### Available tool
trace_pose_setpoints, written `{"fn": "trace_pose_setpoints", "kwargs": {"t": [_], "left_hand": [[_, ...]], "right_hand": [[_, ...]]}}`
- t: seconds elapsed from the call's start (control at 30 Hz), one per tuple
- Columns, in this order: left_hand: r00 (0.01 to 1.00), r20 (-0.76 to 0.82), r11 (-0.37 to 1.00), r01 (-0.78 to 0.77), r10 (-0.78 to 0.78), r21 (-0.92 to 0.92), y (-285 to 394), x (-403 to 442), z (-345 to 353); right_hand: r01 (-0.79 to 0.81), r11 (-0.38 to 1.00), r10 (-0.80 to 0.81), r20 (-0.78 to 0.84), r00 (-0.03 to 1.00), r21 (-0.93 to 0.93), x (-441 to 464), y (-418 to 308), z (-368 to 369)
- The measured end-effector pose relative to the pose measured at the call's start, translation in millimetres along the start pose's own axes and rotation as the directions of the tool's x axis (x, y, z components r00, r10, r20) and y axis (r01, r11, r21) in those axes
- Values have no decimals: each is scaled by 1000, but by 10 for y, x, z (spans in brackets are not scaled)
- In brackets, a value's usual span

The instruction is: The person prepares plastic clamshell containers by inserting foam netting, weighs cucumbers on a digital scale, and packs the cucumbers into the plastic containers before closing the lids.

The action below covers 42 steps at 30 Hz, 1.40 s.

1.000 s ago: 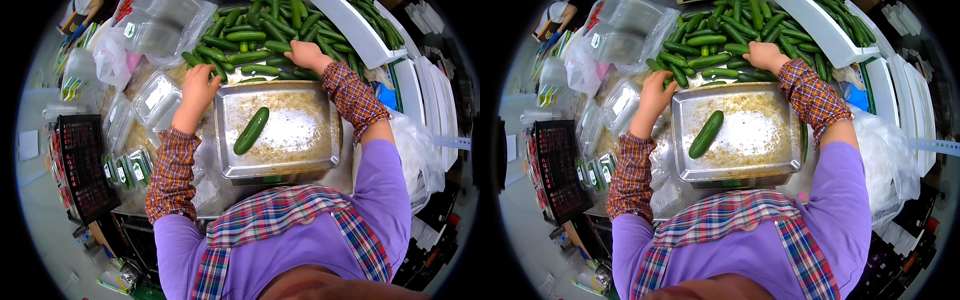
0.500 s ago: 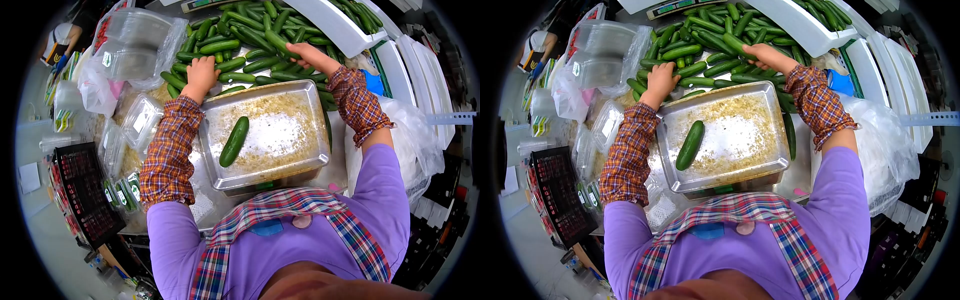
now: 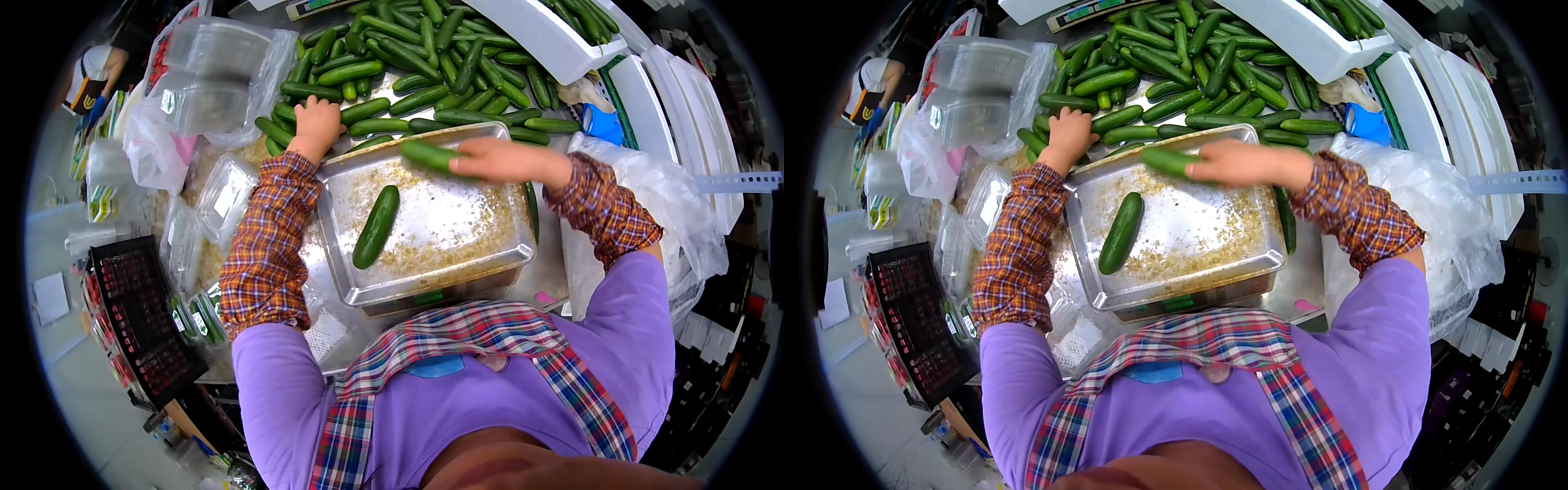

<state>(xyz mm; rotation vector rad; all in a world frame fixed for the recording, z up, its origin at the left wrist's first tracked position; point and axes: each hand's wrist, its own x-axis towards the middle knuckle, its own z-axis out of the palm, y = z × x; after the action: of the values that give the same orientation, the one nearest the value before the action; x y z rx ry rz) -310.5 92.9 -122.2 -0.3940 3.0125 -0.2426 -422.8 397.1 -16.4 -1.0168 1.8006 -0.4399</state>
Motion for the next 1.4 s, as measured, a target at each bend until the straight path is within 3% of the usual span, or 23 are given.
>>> {"fn": "trace_pose_setpoints", "kwargs": {"t": [0.07, 0.13, 0.2, 0.3, 0.4, 0.43, 0.47, 0.5, 0.57, 0.67, 0.73, 0.8, 0.9, 1.0, 1.07, 1.13, 1.17, 1.2, 1.27, 1.37, 1.4], "left_hand": [[999, -11, 999, -38, 37, -27, -72, -42, 8], [997, -19, 995, -73, 71, -62, -197, -93, -32], [988, -144, 969, -90, 58, -230, -362, -192, -52], [976, -174, 841, 20, -135, -541, -465, -368, -83], [962, 150, 415, 235, -227, -879, -331, -774, -413], [955, 183, 340, 257, -233, -905, -222, -935, -584], [953, 151, 360, 243, -263, -901, -82, -1132, -690], [949, 113, 384, 226, -294, -895, 54, -1335, -797], [934, 50, 511, 237, -352, -826, 239, -1696, -850], [918, -151, 752, 198, -368, -628, 511, -2121, -683], [902, -160, 739, 215, -401, -639, 698, -2275, -699], [873, -334, 827, 126, -354, -547, 783, -2361, -675], [859, -375, 860, 133, -348, -493, 818, -2419, -693], [862, -404, 811, 15, -307, -585, 685, -2433, -374], [828, -417, 737, -5, -376, -675, 597, -2497, -468], [811, -298, 596, 76, -504, -800, 464, -2576, -514], [777, -344, 599, 52, -527, -799, 385, -2640, -565], [773, -287, 555, 99, -565, -826, 337, -2746, -685], [740, -213, 458, 142, -638, -877, 295, -2957, -902], [728, -197, 425, 143, -657, -894, 133, -3129, -843], [727, -192, 425, 151, -659, -892, 118, -3181, -858]], "right_hand": [[74, 951, -80, -9, 997, -300, -58, -10, 152], [13, 941, -23, -25, 999, -337, -146, -116, 233], [10, 938, -28, -47, 999, -345, -126, -111, 293], [70, 977, -97, -126, 987, -203, -21, -21, 336], [148, 988, -151, -240, 959, -31, 127, 180, 387], [92, 984, -60, -201, 978, 152, 69, 127, 371], [26, 946, 23, -147, 989, 324, 4, 66, 350], [63, 866, 17, -155, 988, 495, -10, 110, 405], [49, 798, 56, -154, 986, 601, -161, 9, 419], [97, 768, 43, -202, 978, 633, -406, -190, 406], [141, 764, -6, -212, 977, 630, -519, -258, 394], [224, 738, -91, -235, 968, 636, -667, -399, 409], [276, 682, -164, -226, 960, 678, -851, -484, 486], [315, 617, -191, -251, 949, 721, -1202, -706, 638], [371, 546, -201, -312, 929, 751, -1380, -728, 785], [425, 485, -213, -368, 905, 764, -1461, -633, 936], [414, 489, -172, -381, 909, 768, -1555, -628, 990], [424, 411, -200, -374, 906, 807, -1591, -556, 1022], [363, 184, -423, -260, 868, 913, -1498, -117, 955], [378, 115, -371, -314, 874, 918, -1513, 3, 953], [427, 210, -200, -389, 899, 879, -1513, -31, 941]]}}
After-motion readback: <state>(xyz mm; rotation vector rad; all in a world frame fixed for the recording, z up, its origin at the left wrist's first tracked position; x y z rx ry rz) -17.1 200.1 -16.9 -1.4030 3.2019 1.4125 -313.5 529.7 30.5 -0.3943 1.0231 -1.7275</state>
